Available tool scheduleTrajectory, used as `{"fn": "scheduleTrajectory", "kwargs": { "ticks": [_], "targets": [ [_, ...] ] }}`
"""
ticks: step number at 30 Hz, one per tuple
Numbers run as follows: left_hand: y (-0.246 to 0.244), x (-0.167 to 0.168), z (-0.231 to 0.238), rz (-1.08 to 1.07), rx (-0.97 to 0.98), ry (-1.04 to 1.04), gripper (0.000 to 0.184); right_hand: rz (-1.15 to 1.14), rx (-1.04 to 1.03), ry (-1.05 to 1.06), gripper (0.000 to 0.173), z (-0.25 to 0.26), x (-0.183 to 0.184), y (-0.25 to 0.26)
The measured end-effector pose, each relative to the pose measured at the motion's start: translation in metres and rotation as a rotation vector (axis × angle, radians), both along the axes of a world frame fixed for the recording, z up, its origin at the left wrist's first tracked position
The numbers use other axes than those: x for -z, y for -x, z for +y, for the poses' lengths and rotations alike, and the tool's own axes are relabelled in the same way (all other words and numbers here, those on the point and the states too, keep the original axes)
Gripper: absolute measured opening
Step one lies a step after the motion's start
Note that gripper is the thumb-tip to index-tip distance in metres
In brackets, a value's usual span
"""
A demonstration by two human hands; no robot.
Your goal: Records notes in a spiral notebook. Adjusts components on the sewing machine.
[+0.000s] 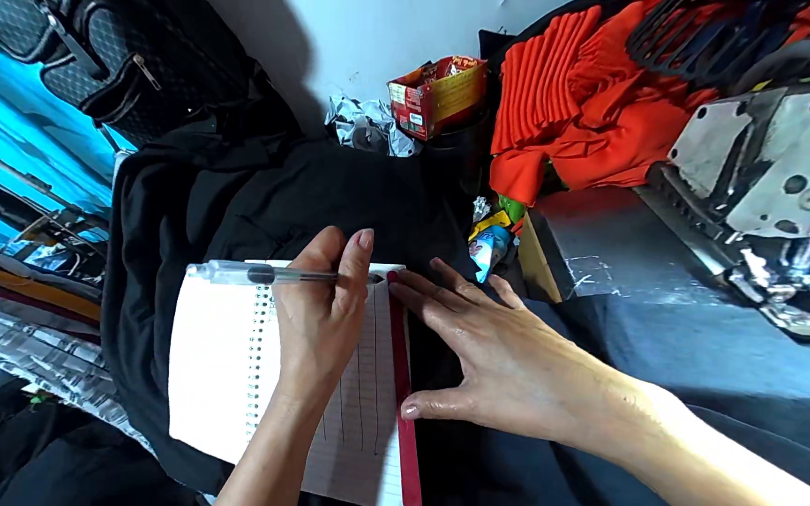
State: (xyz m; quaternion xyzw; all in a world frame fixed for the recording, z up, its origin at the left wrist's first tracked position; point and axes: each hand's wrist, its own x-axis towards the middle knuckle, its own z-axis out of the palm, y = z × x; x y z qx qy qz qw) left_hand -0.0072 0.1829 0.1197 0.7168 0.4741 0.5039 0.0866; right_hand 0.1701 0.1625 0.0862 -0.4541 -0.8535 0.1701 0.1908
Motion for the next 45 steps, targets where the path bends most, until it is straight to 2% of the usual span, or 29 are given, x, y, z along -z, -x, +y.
{"fn": "scheduleTrajectory", "kwargs": {
  "ticks": [13,35,45],
  "targets": [
    [-0.004,0.002,0.007,0.171,-0.068,-0.011,0.035,-0.006,0.004,0.042,0.109,-0.001,0.000,0.000],
    [-0.007,0.003,0.005,0.224,-0.112,-0.005,0.037,-0.062,-0.003,0.081,0.110,0.001,-0.004,0.001],
    [-0.003,0.013,-0.032,0.267,-0.099,-0.048,0.033,-0.084,0.007,0.066,0.108,-0.001,-0.006,0.002]
  ]
}}
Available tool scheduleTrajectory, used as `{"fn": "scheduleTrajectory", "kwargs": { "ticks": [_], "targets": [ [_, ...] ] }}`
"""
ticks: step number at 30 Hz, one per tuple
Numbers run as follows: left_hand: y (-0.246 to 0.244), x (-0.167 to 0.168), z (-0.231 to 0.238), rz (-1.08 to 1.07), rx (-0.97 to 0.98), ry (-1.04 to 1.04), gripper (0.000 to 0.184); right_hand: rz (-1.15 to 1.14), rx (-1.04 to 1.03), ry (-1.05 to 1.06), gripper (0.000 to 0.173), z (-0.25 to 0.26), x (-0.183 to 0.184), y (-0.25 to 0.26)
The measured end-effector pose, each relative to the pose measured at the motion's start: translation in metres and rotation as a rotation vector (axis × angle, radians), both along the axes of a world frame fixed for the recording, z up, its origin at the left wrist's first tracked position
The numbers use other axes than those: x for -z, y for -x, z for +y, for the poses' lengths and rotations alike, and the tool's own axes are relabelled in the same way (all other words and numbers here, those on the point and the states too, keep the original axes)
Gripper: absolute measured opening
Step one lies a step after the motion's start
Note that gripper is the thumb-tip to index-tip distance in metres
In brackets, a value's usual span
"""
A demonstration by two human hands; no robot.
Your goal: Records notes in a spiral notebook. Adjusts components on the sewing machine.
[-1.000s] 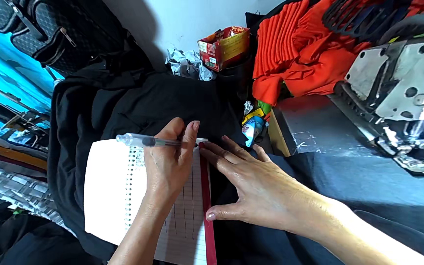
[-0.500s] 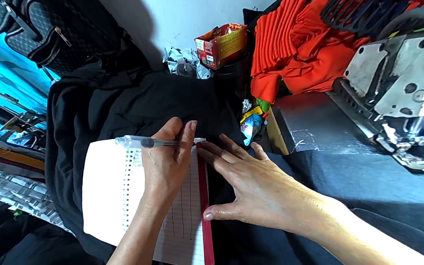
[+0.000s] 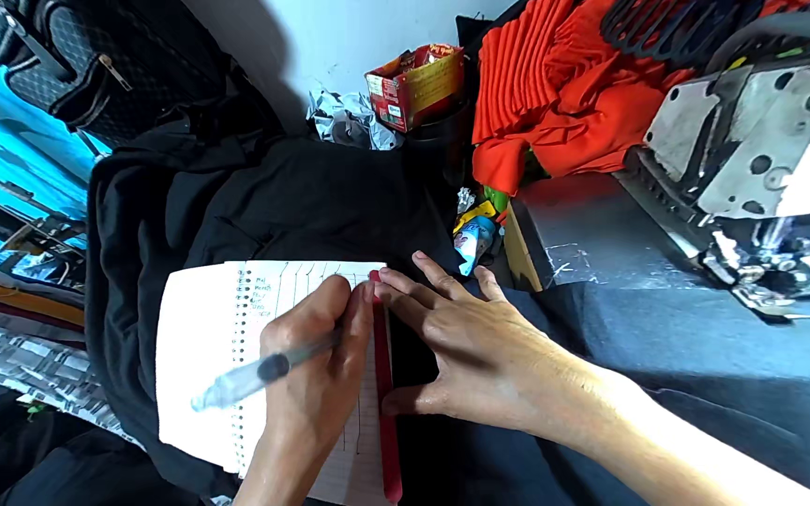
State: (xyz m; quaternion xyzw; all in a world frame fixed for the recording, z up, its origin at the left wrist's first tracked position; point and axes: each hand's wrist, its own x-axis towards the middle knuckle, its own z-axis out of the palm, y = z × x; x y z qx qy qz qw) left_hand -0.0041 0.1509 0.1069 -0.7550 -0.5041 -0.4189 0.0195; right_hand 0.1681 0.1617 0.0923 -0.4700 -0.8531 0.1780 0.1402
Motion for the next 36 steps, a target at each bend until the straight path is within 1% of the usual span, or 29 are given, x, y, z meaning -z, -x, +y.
{"fn": "scheduleTrajectory", "kwargs": {
  "ticks": [3,5,12,21,27,29,31,33,34,36],
  "targets": [
    [0.003,0.006,-0.017,0.004,-0.008,-0.023,0.030,0.000,-0.004,-0.016,0.108,-0.001,0.000,0.000],
    [0.006,0.010,-0.026,0.005,0.000,-0.029,0.030,-0.043,-0.006,0.029,0.108,-0.001,-0.004,0.001],
    [0.010,0.017,-0.050,0.012,0.036,-0.034,0.033,-0.021,-0.007,0.090,0.108,0.000,-0.009,0.001],
    [0.016,0.025,-0.070,0.079,0.043,-0.016,0.035,-0.033,0.007,0.121,0.108,-0.001,-0.012,0.003],
    [0.020,0.029,-0.077,0.099,0.050,0.021,0.036,0.005,0.018,0.084,0.107,-0.003,-0.009,0.003],
    [0.023,0.025,-0.082,-0.041,0.087,0.098,0.036,0.017,0.012,0.072,0.106,-0.002,-0.007,0.002],
    [0.028,0.017,-0.083,-0.286,0.152,0.162,0.032,0.022,-0.002,0.076,0.107,-0.001,-0.005,0.001],
    [0.037,0.009,-0.081,-0.497,0.276,0.175,0.030,0.062,-0.027,0.055,0.106,0.001,0.000,-0.002],
    [0.043,0.005,-0.081,-0.571,0.326,0.160,0.031,0.106,-0.036,0.024,0.106,0.001,0.006,-0.004],
    [0.050,0.000,-0.087,-0.620,0.345,0.125,0.033,0.203,-0.056,-0.045,0.106,0.002,0.019,-0.008]
  ]
}}
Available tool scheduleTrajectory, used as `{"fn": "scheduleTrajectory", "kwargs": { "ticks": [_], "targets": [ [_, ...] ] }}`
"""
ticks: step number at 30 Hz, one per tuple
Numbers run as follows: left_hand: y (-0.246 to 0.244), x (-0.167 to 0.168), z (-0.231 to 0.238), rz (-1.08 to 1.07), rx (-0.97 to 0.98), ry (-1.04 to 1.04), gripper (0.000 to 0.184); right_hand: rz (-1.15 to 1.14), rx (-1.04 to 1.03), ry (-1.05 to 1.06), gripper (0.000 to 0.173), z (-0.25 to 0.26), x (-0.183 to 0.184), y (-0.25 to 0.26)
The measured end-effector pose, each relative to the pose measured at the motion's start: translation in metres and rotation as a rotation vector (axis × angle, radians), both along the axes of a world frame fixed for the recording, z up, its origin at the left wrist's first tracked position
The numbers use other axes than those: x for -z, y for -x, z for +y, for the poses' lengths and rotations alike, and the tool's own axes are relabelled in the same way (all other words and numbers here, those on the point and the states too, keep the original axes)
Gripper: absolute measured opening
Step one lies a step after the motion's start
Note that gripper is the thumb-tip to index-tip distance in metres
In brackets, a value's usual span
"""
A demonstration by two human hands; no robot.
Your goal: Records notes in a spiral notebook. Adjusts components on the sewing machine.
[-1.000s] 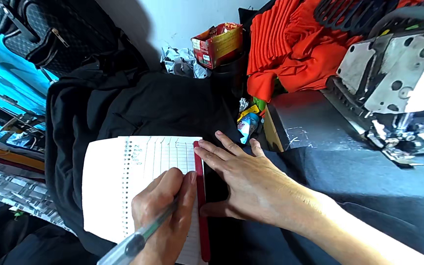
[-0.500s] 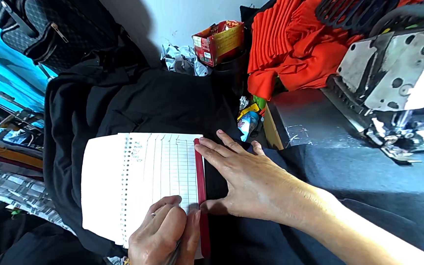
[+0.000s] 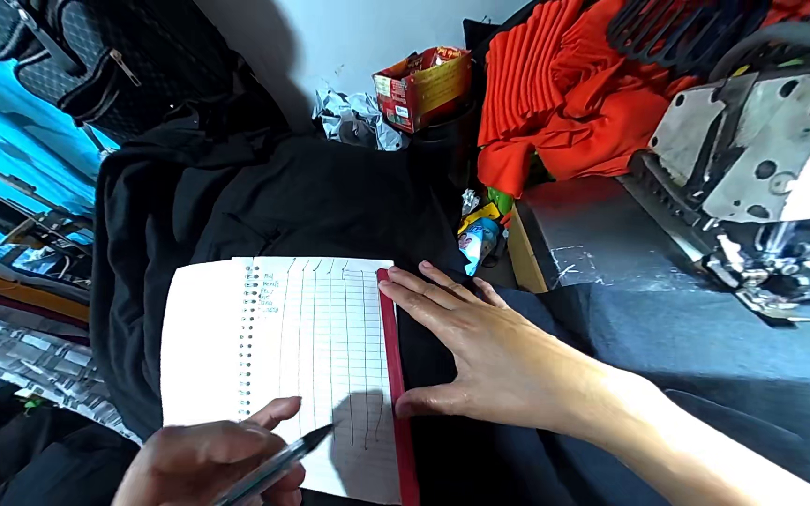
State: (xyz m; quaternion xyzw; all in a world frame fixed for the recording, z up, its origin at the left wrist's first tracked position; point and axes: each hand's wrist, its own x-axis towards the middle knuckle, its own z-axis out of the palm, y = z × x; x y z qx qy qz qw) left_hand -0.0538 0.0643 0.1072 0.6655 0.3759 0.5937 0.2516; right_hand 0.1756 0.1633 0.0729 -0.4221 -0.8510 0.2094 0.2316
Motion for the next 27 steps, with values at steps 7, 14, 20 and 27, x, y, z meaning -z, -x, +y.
{"fn": "scheduleTrajectory", "kwargs": {
  "ticks": [7,14,20,27],
  "targets": [
    [0.012,0.033,-0.031,0.234,-0.210,-0.047,0.025,0.116,0.016,-0.206,0.104,-0.014,0.029,-0.003],
    [0.010,0.059,0.004,0.304,-0.275,-0.095,0.027,0.060,0.088,-0.271,0.104,-0.016,0.027,0.006],
    [0.018,0.048,0.058,0.063,-0.152,-0.135,0.030,0.053,0.139,-0.351,0.104,-0.012,0.029,0.020],
    [0.009,0.021,0.096,0.105,-0.089,-0.096,0.018,0.066,0.221,-0.335,0.104,-0.003,0.020,0.040]
  ]
}}
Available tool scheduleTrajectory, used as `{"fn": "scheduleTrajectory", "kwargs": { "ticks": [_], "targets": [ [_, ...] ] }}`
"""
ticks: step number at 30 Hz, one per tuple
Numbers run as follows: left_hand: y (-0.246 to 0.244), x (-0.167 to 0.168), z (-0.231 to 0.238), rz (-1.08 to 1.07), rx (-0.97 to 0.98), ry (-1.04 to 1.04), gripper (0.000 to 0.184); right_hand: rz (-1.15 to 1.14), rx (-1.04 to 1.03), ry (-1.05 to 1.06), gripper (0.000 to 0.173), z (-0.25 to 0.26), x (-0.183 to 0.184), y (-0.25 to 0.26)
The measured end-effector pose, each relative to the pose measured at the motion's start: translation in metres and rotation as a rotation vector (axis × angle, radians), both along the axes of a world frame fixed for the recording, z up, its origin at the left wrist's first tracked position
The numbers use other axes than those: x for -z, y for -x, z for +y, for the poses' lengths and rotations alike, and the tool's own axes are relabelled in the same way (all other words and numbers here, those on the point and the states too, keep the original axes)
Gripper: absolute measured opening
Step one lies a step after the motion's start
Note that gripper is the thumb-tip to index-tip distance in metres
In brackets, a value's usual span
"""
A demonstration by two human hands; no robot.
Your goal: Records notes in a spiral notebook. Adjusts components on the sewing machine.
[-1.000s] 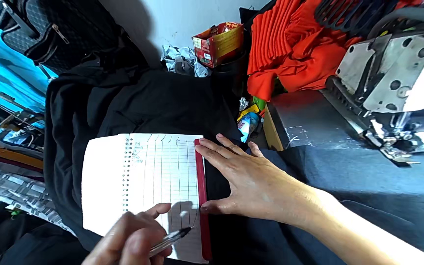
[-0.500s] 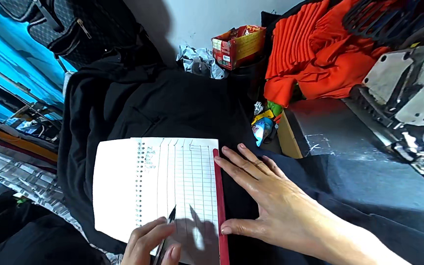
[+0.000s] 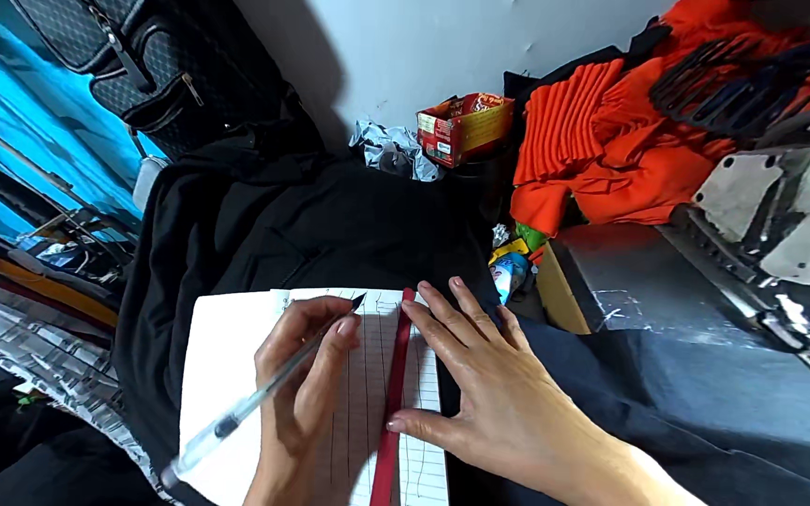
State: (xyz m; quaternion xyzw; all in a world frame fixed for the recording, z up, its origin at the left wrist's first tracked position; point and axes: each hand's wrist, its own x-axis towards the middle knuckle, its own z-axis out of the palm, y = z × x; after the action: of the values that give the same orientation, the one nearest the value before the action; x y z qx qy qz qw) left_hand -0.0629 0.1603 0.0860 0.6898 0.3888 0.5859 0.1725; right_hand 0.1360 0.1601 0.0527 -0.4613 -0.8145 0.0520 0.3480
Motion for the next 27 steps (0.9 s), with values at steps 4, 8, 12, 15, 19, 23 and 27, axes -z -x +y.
{"fn": "scheduleTrajectory", "kwargs": {
  "ticks": [4,8,12,15,19,23,27],
  "targets": [
    [-0.011,-0.024,0.030,0.077,0.071,0.107,0.005,-0.009,-0.007,0.056,0.104,0.005,-0.008,0.004],
    [-0.026,-0.035,0.056,0.142,0.026,0.137,0.023,-0.007,0.033,0.052,0.104,0.003,-0.007,0.008],
    [-0.029,-0.031,0.064,0.137,0.028,0.087,0.029,0.013,0.062,0.025,0.102,0.000,-0.005,0.012],
    [-0.027,-0.029,0.062,0.109,0.026,0.064,0.029,0.021,0.075,0.002,0.102,-0.002,-0.001,0.013],
    [-0.028,-0.032,0.058,0.245,-0.036,0.078,0.029,0.013,0.072,-0.023,0.102,0.000,0.000,0.012],
    [-0.028,-0.029,0.062,0.265,-0.031,0.050,0.027,-0.002,0.065,-0.002,0.102,-0.001,-0.002,0.010],
    [-0.029,-0.030,0.061,0.287,-0.038,0.050,0.026,-0.028,0.060,0.019,0.102,-0.001,-0.004,0.010]
  ]
}}
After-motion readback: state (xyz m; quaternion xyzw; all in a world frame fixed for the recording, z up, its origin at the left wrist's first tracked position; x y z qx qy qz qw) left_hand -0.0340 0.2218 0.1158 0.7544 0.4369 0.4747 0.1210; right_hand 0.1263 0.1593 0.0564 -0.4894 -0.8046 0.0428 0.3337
